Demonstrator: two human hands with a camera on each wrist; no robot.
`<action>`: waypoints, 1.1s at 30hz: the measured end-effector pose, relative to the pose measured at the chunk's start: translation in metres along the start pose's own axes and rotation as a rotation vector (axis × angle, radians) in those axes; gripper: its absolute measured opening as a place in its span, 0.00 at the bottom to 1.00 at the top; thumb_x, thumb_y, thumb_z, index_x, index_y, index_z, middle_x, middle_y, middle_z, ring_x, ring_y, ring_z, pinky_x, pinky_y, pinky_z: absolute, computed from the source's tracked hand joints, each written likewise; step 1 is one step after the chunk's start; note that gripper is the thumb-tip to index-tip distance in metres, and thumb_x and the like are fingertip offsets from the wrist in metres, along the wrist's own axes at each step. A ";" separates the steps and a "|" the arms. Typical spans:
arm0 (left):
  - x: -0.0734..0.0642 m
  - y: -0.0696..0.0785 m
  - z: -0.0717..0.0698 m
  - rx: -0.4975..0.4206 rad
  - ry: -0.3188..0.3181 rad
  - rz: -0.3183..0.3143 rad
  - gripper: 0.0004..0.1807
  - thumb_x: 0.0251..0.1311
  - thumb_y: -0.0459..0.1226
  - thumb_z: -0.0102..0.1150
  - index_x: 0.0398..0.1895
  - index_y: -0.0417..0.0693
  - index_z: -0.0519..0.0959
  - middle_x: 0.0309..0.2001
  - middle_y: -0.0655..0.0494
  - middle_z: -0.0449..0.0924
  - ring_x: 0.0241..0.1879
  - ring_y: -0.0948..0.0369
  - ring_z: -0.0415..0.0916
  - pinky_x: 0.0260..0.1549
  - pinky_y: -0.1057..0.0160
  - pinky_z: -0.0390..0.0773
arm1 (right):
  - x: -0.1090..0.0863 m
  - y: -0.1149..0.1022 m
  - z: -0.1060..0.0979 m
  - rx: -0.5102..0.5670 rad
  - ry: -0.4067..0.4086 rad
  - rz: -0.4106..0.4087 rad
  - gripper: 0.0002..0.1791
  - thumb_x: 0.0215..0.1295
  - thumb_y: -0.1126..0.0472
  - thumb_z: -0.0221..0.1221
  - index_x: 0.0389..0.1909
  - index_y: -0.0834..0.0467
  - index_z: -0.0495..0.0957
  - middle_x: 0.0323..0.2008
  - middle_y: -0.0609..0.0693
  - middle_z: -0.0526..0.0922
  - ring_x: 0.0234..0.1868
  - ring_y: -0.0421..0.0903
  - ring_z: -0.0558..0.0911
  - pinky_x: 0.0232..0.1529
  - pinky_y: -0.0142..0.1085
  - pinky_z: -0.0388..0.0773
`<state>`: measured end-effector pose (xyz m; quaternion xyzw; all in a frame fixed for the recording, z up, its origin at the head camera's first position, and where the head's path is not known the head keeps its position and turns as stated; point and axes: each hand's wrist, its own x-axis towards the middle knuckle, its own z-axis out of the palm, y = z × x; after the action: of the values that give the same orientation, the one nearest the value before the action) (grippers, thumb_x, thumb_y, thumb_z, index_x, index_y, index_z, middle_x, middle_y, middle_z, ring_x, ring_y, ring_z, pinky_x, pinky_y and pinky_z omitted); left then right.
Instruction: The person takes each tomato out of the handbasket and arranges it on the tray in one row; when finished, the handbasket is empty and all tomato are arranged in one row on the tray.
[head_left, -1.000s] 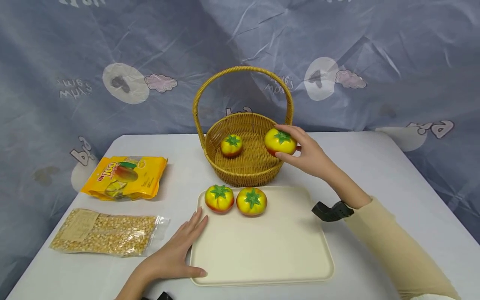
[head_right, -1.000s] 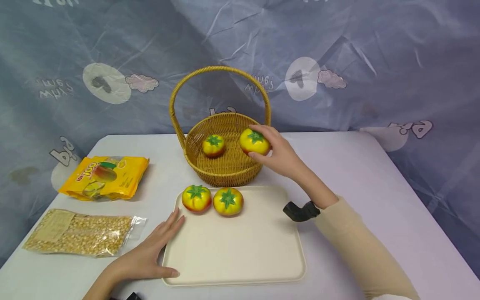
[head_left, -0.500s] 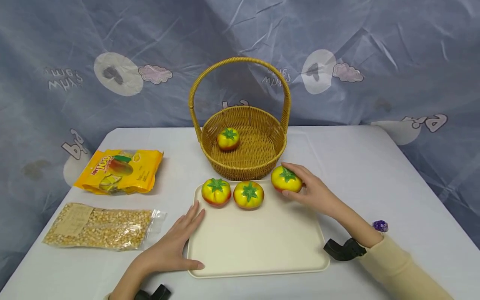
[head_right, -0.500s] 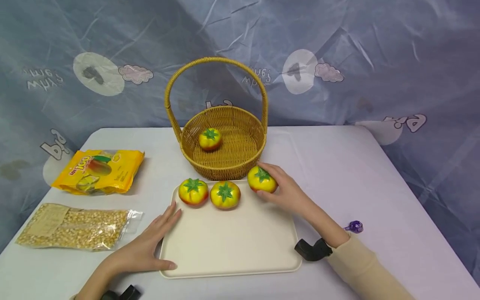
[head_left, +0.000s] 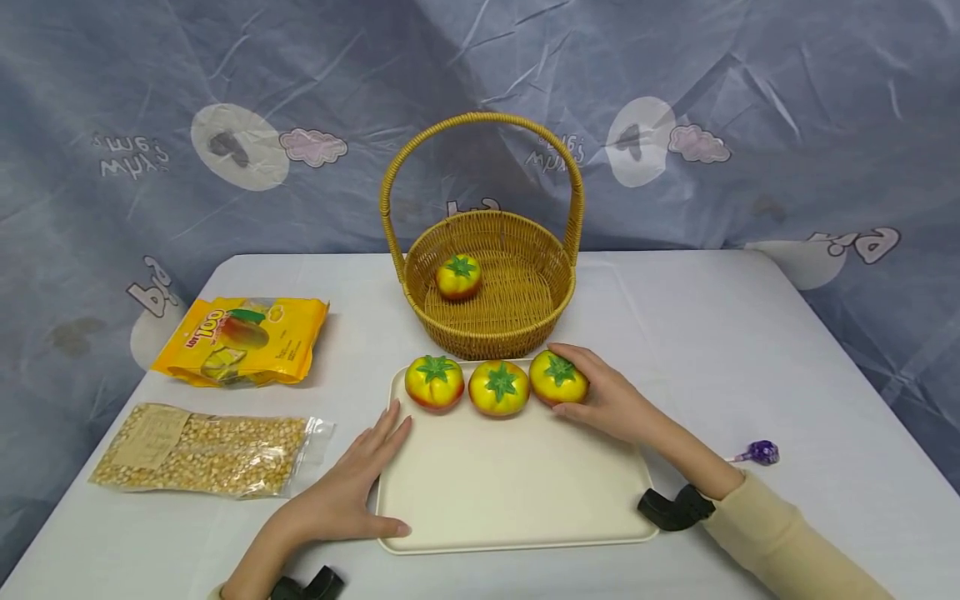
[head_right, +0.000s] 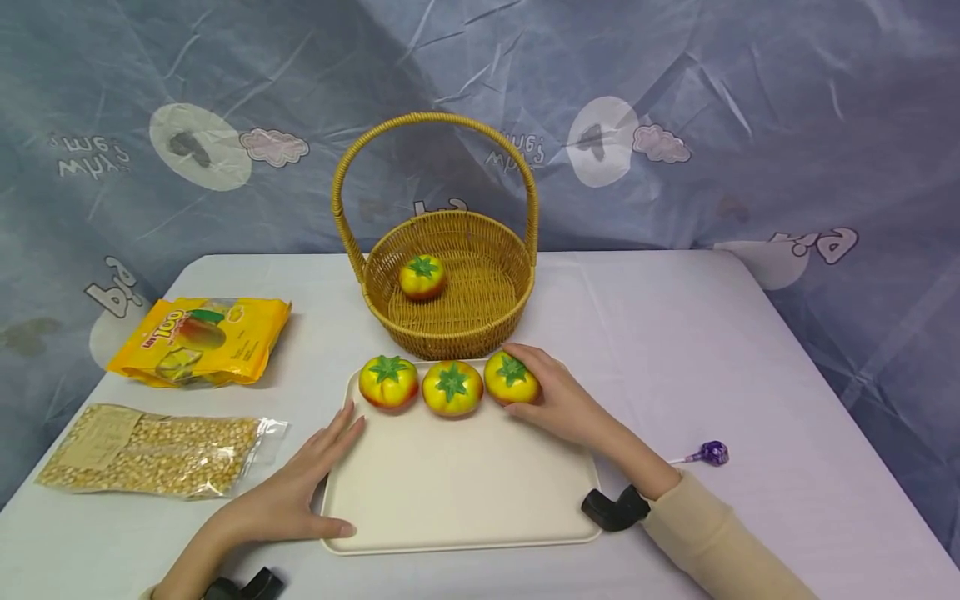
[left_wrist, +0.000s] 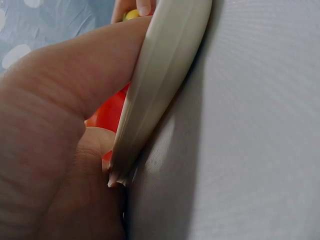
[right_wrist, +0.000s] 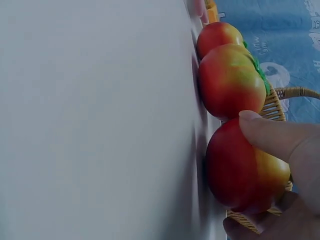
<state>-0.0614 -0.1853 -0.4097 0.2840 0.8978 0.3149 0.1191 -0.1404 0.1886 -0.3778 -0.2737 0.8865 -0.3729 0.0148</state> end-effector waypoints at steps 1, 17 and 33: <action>0.000 0.000 0.000 0.002 0.001 0.001 0.66 0.35 0.58 0.72 0.74 0.48 0.42 0.73 0.53 0.25 0.70 0.52 0.31 0.64 0.67 0.29 | 0.000 0.000 0.000 -0.014 -0.002 -0.006 0.45 0.50 0.62 0.70 0.69 0.59 0.58 0.65 0.58 0.62 0.63 0.57 0.64 0.60 0.54 0.60; -0.001 -0.002 -0.003 0.007 0.008 0.000 0.66 0.36 0.58 0.72 0.74 0.47 0.42 0.73 0.52 0.25 0.70 0.51 0.32 0.65 0.61 0.31 | 0.064 -0.069 -0.067 -0.129 -0.140 -0.125 0.42 0.61 0.55 0.62 0.72 0.58 0.52 0.70 0.57 0.53 0.68 0.56 0.53 0.63 0.57 0.53; -0.001 -0.001 0.000 0.005 0.006 0.018 0.66 0.37 0.58 0.71 0.74 0.46 0.42 0.73 0.51 0.25 0.70 0.53 0.31 0.65 0.59 0.32 | 0.206 -0.045 -0.059 0.408 -0.164 -0.070 0.30 0.68 0.54 0.53 0.69 0.55 0.59 0.67 0.48 0.61 0.66 0.46 0.60 0.63 0.40 0.59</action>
<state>-0.0611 -0.1860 -0.4106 0.2914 0.8963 0.3145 0.1129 -0.3076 0.0987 -0.2686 -0.3251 0.7784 -0.5213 0.1291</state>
